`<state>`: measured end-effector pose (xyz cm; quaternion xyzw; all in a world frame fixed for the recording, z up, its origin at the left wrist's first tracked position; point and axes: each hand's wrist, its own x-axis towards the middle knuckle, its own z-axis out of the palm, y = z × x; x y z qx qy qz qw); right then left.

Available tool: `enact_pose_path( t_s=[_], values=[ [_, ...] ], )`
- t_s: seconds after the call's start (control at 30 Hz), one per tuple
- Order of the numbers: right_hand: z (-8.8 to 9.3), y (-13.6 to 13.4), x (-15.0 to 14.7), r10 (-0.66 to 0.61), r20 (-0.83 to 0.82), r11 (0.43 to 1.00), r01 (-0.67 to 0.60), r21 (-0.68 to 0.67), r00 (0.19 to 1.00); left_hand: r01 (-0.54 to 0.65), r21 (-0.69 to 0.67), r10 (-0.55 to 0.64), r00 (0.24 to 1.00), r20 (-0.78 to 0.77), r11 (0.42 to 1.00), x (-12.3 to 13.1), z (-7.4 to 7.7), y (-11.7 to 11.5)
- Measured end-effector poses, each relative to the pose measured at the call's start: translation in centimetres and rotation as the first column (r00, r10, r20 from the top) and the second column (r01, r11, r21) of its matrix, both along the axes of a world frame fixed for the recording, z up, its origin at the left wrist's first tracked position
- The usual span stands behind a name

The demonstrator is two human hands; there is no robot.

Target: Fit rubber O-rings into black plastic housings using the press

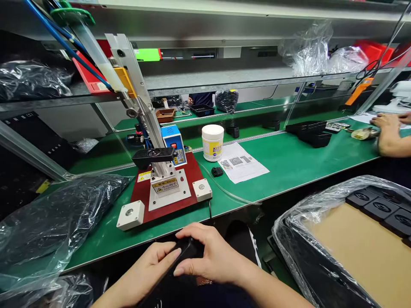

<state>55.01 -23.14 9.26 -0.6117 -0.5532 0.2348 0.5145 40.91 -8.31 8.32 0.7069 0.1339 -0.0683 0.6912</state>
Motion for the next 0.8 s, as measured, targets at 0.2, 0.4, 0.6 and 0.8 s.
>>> enact_pose_path(
  t_s=[0.2, 0.4, 0.6, 0.8],
  values=[
    [0.6, 1.4, 1.1, -0.116, -0.044, 0.981, 0.122, 0.152, 0.992, -0.160, 0.194, 0.107, 0.960, 0.259, 0.968, -2.3, 1.2, 3.2],
    [4.6, 6.0, 2.9, -0.289, 0.238, 0.872, 0.152, 0.465, 0.927, -0.609, 0.499, 0.112, 0.695, 0.710, 0.617, -0.5, 4.6, 7.6],
    [8.8, 12.9, 6.5, -0.435, 0.360, 0.790, 0.157, 0.593, 0.825, -0.697, 0.567, -0.025, 0.622, 0.783, 0.439, 5.8, 10.4, 15.3],
    [9.2, 17.0, 9.3, -0.402, 0.364, 0.824, 0.158, 0.544, 0.840, -0.622, 0.520, 0.040, 0.662, 0.748, 0.585, 9.1, 10.5, 19.6]
  ],
)
